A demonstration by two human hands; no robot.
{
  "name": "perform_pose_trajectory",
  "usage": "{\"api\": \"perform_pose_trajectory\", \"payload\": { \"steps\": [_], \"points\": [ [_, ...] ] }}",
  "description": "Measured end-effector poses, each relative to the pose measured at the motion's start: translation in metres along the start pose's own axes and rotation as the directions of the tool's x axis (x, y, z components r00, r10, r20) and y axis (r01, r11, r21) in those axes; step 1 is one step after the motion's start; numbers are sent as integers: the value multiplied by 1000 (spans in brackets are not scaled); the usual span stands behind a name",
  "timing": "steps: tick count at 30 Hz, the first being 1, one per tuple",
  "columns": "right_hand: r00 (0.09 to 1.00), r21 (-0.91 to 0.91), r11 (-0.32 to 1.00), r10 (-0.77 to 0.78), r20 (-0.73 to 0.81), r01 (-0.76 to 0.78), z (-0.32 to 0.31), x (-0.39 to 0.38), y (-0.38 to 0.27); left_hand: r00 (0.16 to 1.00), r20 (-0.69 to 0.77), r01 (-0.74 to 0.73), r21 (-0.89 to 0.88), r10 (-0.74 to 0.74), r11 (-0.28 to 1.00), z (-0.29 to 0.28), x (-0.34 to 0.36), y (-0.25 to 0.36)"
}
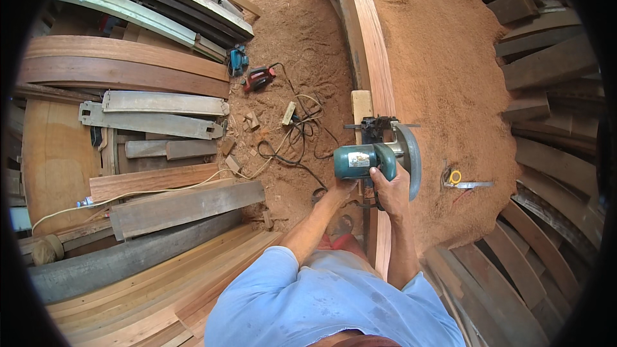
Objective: The person positions a long wooden plank on a support and uses a handheld circular saw to cut it. They guide the saw along the plank's length, creating sawdust, and then lift the cut piece to inspect the result.
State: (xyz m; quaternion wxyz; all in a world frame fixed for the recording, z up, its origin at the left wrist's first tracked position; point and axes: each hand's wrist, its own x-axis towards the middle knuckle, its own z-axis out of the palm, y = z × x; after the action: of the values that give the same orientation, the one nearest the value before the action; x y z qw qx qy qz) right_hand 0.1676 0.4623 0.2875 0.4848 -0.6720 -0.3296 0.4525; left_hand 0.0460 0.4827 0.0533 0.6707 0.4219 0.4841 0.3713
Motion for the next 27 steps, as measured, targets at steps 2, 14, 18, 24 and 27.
{"api": "perform_pose_trajectory", "payload": {
  "steps": [2,14,18,24,27],
  "points": [
    [1000,-7,1000,8,0,-8,0,4,1,1000,-2,-13,7,13,1000,0,2,3],
    [1000,-12,1000,23,1,-22,5,20,-15,1000,18,21,-21,-21,1000,2,14,40],
    [1000,-17,1000,-5,2,5,4,26,-14,999,31,38,-45,-36,998,4,18,50],
    [1000,-16,1000,-1,8,1,6,34,-12,999,3,53,-61,-53,997,2,26,43],
    [1000,-12,1000,11,23,-11,5,39,-12,999,-10,51,-29,-51,998,3,30,46]
  ]
}}
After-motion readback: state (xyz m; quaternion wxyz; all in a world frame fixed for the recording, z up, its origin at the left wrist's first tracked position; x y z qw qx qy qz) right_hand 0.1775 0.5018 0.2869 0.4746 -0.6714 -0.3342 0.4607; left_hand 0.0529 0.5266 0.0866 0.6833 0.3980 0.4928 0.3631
